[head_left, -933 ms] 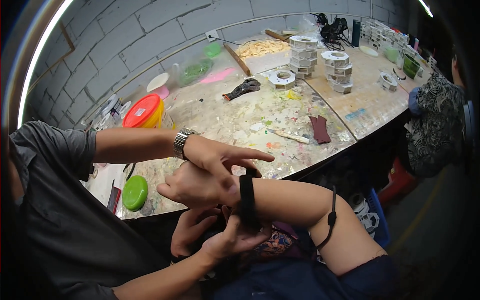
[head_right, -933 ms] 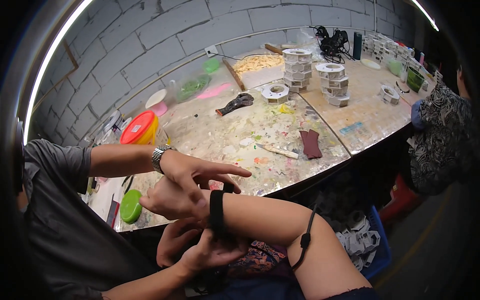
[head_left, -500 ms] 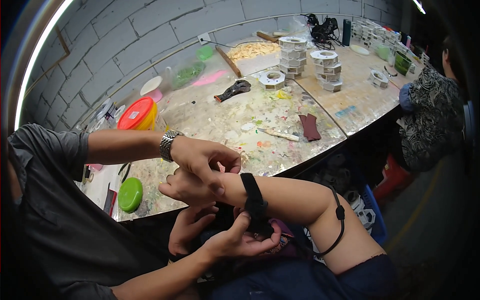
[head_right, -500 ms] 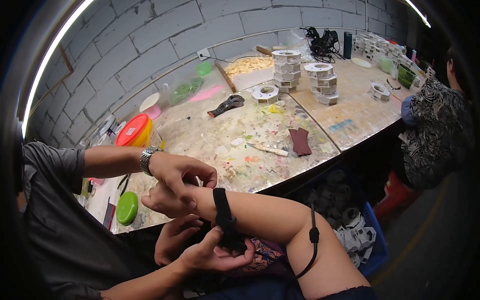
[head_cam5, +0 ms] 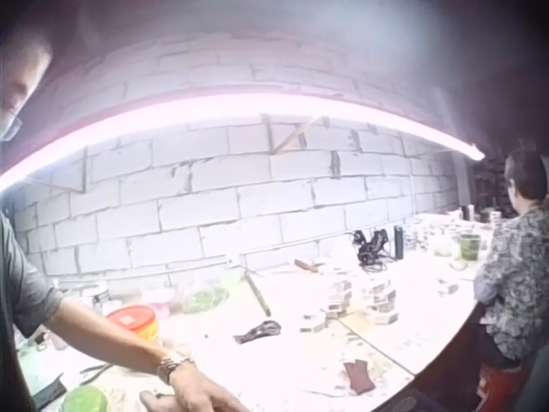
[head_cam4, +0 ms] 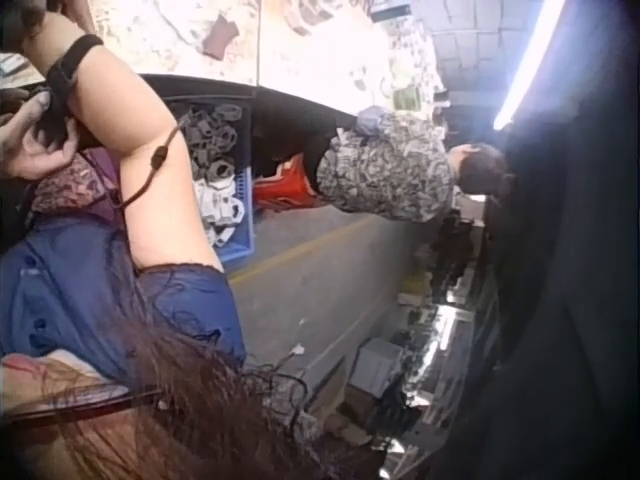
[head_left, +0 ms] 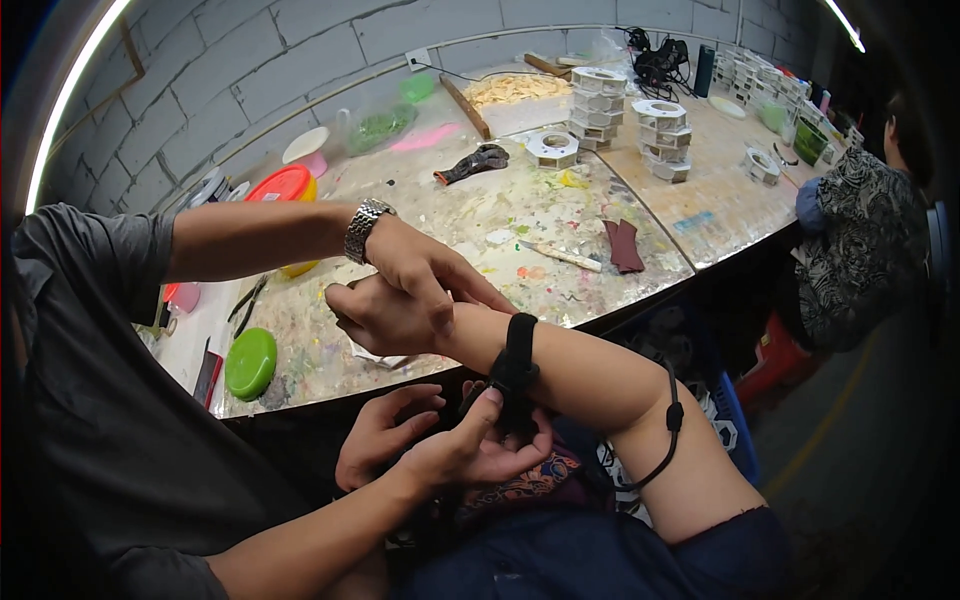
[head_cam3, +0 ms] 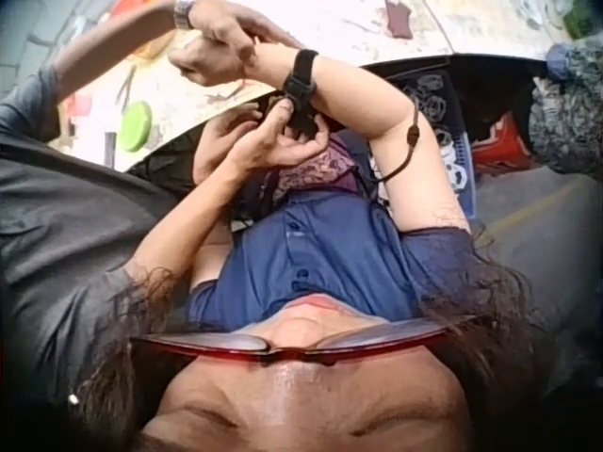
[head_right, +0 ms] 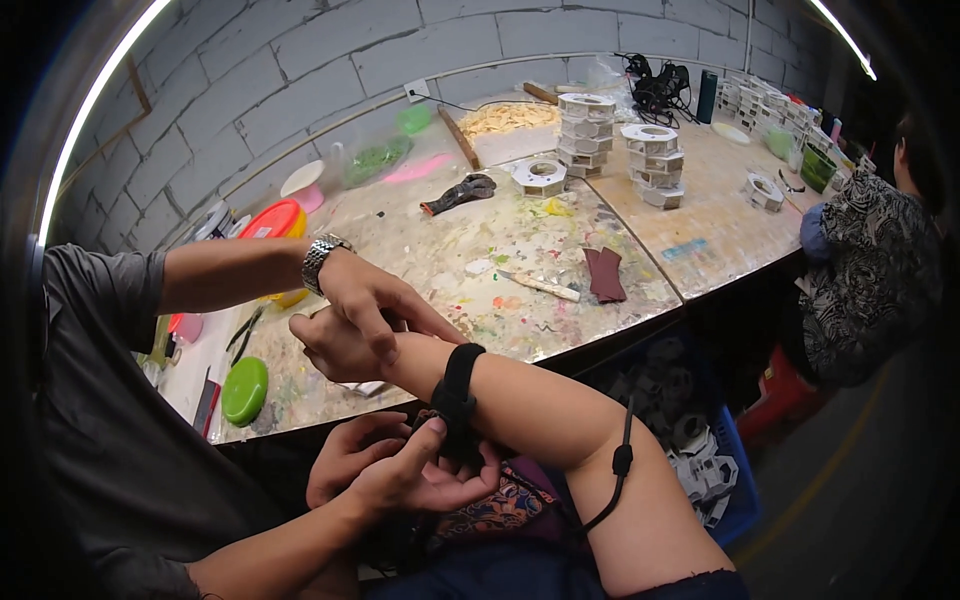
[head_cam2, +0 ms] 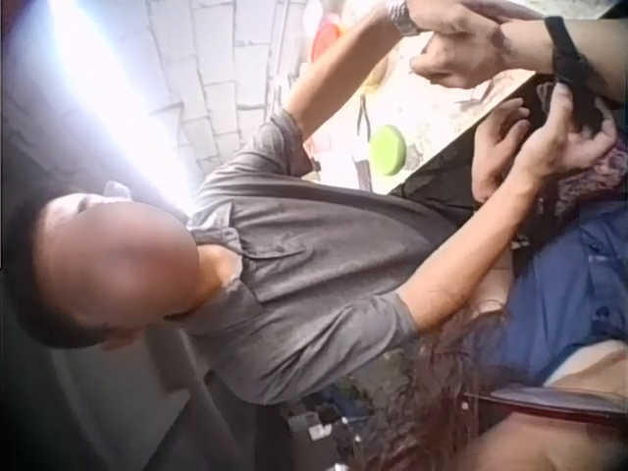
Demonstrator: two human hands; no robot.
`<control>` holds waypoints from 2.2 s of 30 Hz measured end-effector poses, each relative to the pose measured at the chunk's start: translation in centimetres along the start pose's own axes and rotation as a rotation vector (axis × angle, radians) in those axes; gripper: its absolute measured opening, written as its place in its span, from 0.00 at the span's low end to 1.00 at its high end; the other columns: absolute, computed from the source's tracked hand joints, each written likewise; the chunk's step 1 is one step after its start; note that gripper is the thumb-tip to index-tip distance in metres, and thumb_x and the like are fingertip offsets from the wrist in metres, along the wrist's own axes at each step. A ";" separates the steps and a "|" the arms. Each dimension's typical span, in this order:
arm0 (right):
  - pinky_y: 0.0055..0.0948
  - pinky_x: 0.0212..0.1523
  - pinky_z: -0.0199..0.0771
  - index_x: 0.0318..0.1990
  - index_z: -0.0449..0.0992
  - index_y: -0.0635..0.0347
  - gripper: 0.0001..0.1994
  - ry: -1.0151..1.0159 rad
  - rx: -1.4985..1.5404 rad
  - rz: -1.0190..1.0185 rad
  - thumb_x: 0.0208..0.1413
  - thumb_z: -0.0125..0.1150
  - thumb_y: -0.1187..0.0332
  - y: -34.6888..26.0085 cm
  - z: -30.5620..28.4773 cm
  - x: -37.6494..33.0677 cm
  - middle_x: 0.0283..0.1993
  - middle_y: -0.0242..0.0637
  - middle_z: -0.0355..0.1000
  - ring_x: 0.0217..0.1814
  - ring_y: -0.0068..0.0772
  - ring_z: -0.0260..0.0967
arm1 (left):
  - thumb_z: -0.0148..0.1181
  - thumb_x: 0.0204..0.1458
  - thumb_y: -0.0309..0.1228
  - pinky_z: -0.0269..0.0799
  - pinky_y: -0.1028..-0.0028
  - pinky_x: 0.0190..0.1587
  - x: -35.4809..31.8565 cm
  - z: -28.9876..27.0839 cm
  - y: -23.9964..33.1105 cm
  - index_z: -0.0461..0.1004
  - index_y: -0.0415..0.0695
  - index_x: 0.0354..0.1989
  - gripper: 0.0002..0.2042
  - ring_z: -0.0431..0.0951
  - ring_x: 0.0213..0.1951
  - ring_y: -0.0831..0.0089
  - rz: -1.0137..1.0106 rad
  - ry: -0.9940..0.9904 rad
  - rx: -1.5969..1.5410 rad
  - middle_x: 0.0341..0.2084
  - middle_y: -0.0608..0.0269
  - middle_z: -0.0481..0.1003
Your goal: The recorder is assembling and cleaning small plastic components at a factory workbench.
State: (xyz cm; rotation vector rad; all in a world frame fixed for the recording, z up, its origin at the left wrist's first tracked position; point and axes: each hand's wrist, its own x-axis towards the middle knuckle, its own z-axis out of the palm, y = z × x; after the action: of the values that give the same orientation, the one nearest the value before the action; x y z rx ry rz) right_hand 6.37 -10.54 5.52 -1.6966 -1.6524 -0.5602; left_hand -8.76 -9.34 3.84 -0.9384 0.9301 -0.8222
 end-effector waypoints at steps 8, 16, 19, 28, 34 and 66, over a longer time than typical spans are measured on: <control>0.42 0.21 0.65 0.32 0.69 0.61 0.05 -0.172 -0.057 0.221 0.49 0.56 0.73 -2.1 -0.3 -0.4 0.19 0.40 0.68 0.21 0.43 0.69 | 0.58 0.42 0.20 0.70 0.83 0.38 -1.1 0.1 -3.3 0.59 0.44 0.47 0.22 0.67 0.40 0.79 0.066 0.063 0.166 0.39 0.64 0.61; 0.42 0.21 0.65 0.33 0.69 0.61 0.05 -0.254 -0.047 0.235 0.48 0.56 0.73 -2.3 -0.8 -0.7 0.19 0.41 0.68 0.21 0.43 0.69 | 0.52 0.45 0.20 0.75 0.78 0.23 0.9 -0.7 -4.7 0.62 0.42 0.46 0.17 0.70 0.19 0.77 -0.108 0.068 -0.459 0.32 0.66 0.65; 0.42 0.21 0.65 0.33 0.69 0.61 0.05 -0.271 -0.052 0.235 0.48 0.56 0.73 -2.4 -1.0 -1.0 0.19 0.41 0.68 0.21 0.43 0.69 | 0.52 0.45 0.20 0.76 0.76 0.28 0.9 -0.8 -4.0 0.61 0.43 0.46 0.17 0.71 0.25 0.77 -0.084 0.116 -0.330 0.34 0.65 0.64; 0.42 0.21 0.65 0.33 0.69 0.61 0.05 -0.294 -0.031 0.238 0.48 0.56 0.73 -2.8 -1.1 -1.1 0.20 0.41 0.69 0.21 0.44 0.69 | 0.53 0.49 0.17 0.73 0.76 0.47 2.2 -2.4 -0.6 0.59 0.42 0.50 0.19 0.69 0.41 0.78 -0.169 0.026 -0.032 0.42 0.62 0.63; 0.42 0.21 0.65 0.33 0.70 0.61 0.05 -0.298 -0.029 0.239 0.48 0.57 0.73 -3.0 -1.2 -1.0 0.20 0.42 0.69 0.21 0.44 0.70 | 0.52 0.53 0.24 0.72 0.71 0.50 2.5 -2.8 0.0 0.60 0.43 0.56 0.21 0.66 0.52 0.77 -0.315 0.038 -0.343 0.51 0.61 0.63; 0.47 0.28 0.69 0.36 0.69 0.69 0.09 -0.498 -0.090 0.185 0.48 0.54 0.73 0.5 -0.5 -2.5 0.21 0.51 0.71 0.26 0.51 0.74 | 0.50 0.56 0.27 0.81 0.62 0.42 3.1 -2.5 2.0 0.50 0.47 0.59 0.24 0.72 0.50 0.62 -0.158 -0.143 -0.360 0.50 0.57 0.68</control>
State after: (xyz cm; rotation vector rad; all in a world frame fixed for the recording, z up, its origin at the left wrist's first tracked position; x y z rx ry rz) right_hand 6.73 -12.62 3.97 -2.1530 -1.7914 -0.1244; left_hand -9.52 -12.04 0.46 -1.3804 0.9027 -0.7204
